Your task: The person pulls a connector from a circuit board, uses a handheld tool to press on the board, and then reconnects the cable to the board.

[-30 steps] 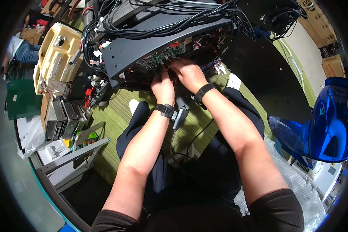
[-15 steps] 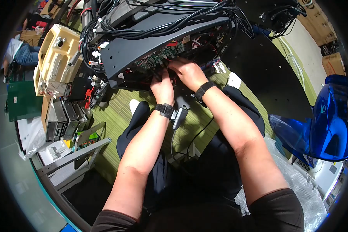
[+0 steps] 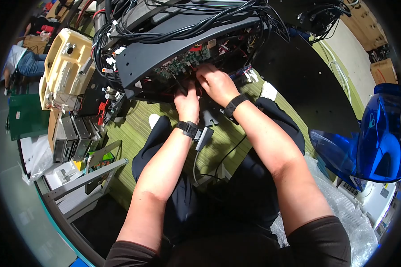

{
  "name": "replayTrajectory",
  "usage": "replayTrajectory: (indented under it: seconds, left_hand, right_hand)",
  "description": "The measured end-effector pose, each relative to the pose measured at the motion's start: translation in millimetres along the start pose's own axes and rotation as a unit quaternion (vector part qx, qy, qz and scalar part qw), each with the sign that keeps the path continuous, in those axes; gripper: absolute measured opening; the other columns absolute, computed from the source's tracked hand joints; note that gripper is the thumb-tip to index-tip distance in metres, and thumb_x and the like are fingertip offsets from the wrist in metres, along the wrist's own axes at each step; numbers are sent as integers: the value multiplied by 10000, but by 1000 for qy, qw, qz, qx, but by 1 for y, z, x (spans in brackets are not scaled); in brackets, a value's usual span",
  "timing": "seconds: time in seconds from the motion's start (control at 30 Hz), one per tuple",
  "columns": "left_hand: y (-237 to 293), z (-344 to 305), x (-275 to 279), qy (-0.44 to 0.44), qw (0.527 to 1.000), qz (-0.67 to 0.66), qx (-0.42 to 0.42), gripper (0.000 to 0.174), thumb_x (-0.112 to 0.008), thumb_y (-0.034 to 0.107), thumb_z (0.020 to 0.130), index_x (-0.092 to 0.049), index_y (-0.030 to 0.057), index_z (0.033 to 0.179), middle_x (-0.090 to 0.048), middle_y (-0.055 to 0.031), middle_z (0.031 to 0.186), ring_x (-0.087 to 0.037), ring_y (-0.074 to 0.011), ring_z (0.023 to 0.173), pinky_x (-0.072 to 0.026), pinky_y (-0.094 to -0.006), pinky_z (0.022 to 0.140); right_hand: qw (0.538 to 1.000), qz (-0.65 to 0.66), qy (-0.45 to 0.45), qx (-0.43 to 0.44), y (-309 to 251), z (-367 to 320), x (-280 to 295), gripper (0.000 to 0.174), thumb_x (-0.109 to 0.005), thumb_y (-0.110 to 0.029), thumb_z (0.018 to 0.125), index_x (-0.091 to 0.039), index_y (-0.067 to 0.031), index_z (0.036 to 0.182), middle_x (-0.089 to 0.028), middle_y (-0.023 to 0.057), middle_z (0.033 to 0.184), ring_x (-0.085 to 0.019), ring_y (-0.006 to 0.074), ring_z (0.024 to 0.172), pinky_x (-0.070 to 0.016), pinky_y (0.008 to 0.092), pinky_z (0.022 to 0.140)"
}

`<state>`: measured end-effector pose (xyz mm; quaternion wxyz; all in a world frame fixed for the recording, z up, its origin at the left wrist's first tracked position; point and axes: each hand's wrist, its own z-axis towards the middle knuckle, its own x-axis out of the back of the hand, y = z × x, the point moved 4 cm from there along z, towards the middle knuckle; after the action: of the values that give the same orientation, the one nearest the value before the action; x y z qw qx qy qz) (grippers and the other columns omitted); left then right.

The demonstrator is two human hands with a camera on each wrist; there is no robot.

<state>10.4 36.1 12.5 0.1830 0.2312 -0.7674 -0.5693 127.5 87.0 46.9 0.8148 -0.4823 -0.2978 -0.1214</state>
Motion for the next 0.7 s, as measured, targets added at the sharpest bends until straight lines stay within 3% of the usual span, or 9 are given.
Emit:
replayTrajectory:
  seconds: [0.07, 0.23, 0.33, 0.37, 0.4, 0.5, 0.53, 0.6, 0.7]
  left_hand:
    - [-3, -6, 6, -46, 997, 51, 36, 236, -574, 226, 884, -590, 5, 966, -577, -15, 744, -483, -76, 591, -417, -242, 522]
    - [2, -30, 16, -132, 984, 6, 119, 221, -515, 327, 917, -527, 112, 869, -388, 80, 595, -369, -21, 519, -443, -221, 551]
    - [7, -42, 21, -156, 978, -11, 138, 212, -505, 303, 925, -538, 97, 887, -410, 73, 606, -385, -22, 520, -431, -211, 544]
    - [9, -45, 22, -166, 974, -3, 152, 167, -500, 264, 929, -525, 102, 896, -405, 59, 637, -399, -43, 558, -422, -218, 568]
    - [13, -48, 24, -171, 974, -7, 149, 156, -499, 251, 928, -530, 100, 905, -401, 59, 632, -399, -48, 559, -408, -216, 558]
    - [14, -47, 32, -173, 974, -10, 149, 146, -502, 236, 926, -536, 95, 909, -424, 58, 637, -412, -49, 557, -396, -214, 546]
    - [16, -48, 34, -176, 972, -3, 154, 140, -501, 226, 925, -536, 92, 906, -439, 56, 643, -418, -48, 555, -390, -212, 540]
    - [12, -43, 40, -177, 971, 4, 162, 134, -500, 217, 924, -537, 90, 903, -453, 54, 649, -423, -46, 553, -384, -211, 534]
    - [1, -37, 48, -204, 965, -18, 163, 129, -498, 206, 925, -534, 87, 893, -474, 48, 657, -427, -42, 548, -392, -208, 533]
  right_hand:
    - [996, -48, 22, -68, 2, -4, 7, 114, -583, -98, 780, -584, -39, 878, -602, 151, 995, -587, 334, 881, -491, 399, 730]
    - [982, 7, -13, -187, 3, -16, 10, 180, -585, -165, 782, -649, 2, 806, -630, 213, 744, -625, 355, 748, -497, 410, 688]
    - [970, 121, -51, -206, -2, -15, -5, 197, -575, -159, 786, -665, -16, 888, -628, 220, 782, -630, 348, 761, -499, 396, 675]
    - [959, 149, -66, -231, 4, -14, -16, 234, -577, -172, 788, -666, 2, 916, -653, 200, 784, -657, 291, 740, -503, 358, 663]
    - [960, 150, -66, -228, 5, -12, -24, 234, -577, -172, 788, -666, 2, 916, -653, 200, 784, -657, 291, 740, -503, 358, 663]
    - [841, 410, -6, -353, 6, -6, -43, 282, -569, -234, 845, -654, 28, 906, -669, 66, 757, -641, 155, 666, -494, 292, 606]
    - [841, 410, -8, -354, -2, 2, -40, 282, -569, -234, 845, -654, 28, 906, -669, 66, 757, -641, 155, 666, -494, 292, 606]
    - [775, 438, -12, -456, -11, 10, -36, 229, -552, -223, 883, -639, -13, 916, -669, 64, 826, -634, 131, 687, -461, 244, 580]
    - [736, 473, -8, -484, -7, 11, -47, 200, -556, -236, 884, -637, -54, 897, -671, 38, 827, -627, 108, 704, -442, 223, 561]
